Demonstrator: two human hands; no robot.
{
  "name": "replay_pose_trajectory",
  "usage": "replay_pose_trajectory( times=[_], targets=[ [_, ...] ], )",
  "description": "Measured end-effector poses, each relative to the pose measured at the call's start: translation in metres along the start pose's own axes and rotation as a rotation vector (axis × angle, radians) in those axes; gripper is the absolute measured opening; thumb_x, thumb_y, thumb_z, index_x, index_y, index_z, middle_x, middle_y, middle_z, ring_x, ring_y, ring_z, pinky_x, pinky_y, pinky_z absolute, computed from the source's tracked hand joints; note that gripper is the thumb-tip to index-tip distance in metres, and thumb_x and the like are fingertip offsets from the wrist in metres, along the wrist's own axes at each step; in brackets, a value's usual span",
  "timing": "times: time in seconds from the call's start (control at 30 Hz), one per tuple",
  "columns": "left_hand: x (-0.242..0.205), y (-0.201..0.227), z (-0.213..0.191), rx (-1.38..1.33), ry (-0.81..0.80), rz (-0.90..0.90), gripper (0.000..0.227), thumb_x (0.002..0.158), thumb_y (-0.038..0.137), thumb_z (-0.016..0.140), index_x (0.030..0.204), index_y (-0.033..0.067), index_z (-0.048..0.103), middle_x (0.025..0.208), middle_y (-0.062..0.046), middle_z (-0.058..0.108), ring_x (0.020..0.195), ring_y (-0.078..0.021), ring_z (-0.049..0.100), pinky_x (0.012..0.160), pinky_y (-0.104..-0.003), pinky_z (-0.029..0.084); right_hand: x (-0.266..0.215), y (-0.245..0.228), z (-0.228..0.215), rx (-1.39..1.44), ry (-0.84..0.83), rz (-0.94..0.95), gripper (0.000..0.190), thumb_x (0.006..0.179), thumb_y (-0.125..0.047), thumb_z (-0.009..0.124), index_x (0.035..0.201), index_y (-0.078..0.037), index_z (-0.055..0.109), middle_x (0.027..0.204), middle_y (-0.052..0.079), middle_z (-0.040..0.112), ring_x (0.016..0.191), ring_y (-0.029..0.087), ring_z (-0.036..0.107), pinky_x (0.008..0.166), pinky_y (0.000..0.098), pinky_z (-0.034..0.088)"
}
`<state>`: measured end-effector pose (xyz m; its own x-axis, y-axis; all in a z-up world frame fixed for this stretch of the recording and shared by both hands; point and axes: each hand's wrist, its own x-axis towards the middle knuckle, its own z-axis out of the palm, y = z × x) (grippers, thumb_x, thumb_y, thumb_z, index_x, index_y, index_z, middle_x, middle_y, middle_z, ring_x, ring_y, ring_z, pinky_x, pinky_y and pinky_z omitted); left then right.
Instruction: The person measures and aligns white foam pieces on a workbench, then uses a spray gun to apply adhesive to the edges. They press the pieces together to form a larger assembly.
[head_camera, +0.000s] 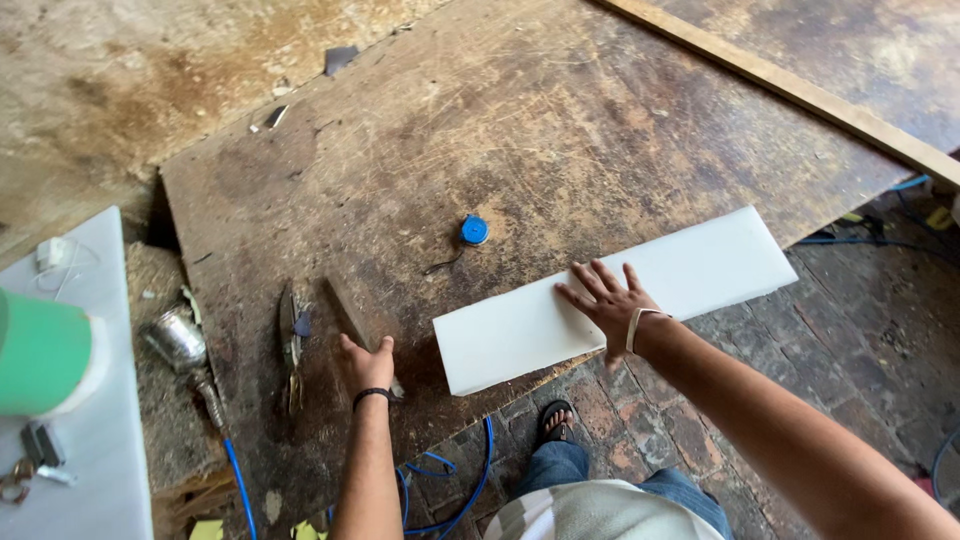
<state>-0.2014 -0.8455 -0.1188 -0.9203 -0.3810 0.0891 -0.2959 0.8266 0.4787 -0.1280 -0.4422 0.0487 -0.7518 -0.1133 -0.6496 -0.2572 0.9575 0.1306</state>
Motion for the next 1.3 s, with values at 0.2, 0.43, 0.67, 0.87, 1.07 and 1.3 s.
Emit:
replay_pose_trajectory(
  times=[0.2, 0.43, 0.67, 0.87, 1.07, 1.3],
  targets=[
    [-0.019, 0.046, 0.034, -0.827, -0.753, -0.152, 0.093, 0.092, 0.048, 0.074, 0.158, 0.0035, 0.026, 0.151, -0.021, 0.053, 0.145, -0.0308, 0.046, 0.117, -0.046, 0.031, 0.009, 0.012, 0.02, 0.068, 0.279, 0.046, 0.134, 0.062, -0.039, 0.094, 0.163, -0.031, 0.007, 0.165, 0.012, 0.021, 0.155, 0.032, 0.016, 0.125, 0.0598, 0.011],
    [-0.06, 0.119, 0.035, -0.701, -1.087, -0.361, 0.074, 0.087, 0.051, 0.075, 0.145, 0.0143, 0.047, 0.132, -0.006, 0.056, 0.115, -0.0229, 0.055, 0.094, -0.047, 0.048, -0.062, 0.025, 0.051, 0.482, 0.415, 0.336, 0.127, 0.057, -0.048, 0.093, 0.16, -0.02, 0.026, 0.147, 0.019, 0.042, 0.144, 0.034, 0.032, 0.126, 0.0567, 0.009],
    [-0.137, 0.238, 0.066, -0.906, -1.365, -0.16, 0.058, 0.078, 0.041, 0.079, 0.125, 0.01, 0.065, 0.111, -0.006, 0.069, 0.1, -0.022, 0.066, 0.08, -0.041, 0.057, -0.182, 0.009, 0.134, 0.708, 0.382, 0.741, 0.129, 0.053, -0.054, 0.096, 0.159, -0.026, 0.028, 0.15, 0.023, 0.034, 0.145, 0.041, 0.028, 0.126, 0.053, 0.013],
    [-0.255, 0.299, 0.072, -0.885, -1.651, -0.093, 0.052, 0.077, 0.027, 0.072, 0.123, 0.0051, 0.066, 0.109, -0.007, 0.073, 0.101, -0.0235, 0.07, 0.085, -0.043, 0.062, -0.282, -0.045, 0.241, 0.83, 0.531, 1.037, 0.142, 0.043, -0.051, 0.102, 0.159, -0.025, 0.025, 0.159, 0.027, 0.023, 0.149, 0.049, 0.02, 0.117, 0.055, 0.017],
    [-0.4, 0.318, 0.048, -0.516, -2.028, 0.316, 0.059, 0.081, 0.034, 0.074, 0.131, 0.0049, 0.063, 0.115, -0.01, 0.07, 0.108, -0.0247, 0.067, 0.094, -0.041, 0.057, -0.374, -0.15, 0.341, 0.954, 0.593, 1.422, 0.133, 0.046, -0.043, 0.098, 0.157, -0.026, 0.028, 0.146, 0.021, 0.036, 0.14, 0.042, 0.032, 0.119, 0.0564, 0.02],
    [-0.548, 0.273, 0.01, -0.26, -1.987, 0.452, 0.061, 0.084, 0.033, 0.075, 0.141, 0.0181, 0.056, 0.126, -0.001, 0.061, 0.113, -0.0161, 0.061, 0.09, -0.037, 0.048, -0.459, -0.275, 0.44, 1.129, 0.551, 1.893, 0.129, 0.044, -0.042, 0.099, 0.153, -0.024, 0.031, 0.146, 0.02, 0.037, 0.141, 0.04, 0.031, 0.122, 0.055, 0.02]
  ],
)
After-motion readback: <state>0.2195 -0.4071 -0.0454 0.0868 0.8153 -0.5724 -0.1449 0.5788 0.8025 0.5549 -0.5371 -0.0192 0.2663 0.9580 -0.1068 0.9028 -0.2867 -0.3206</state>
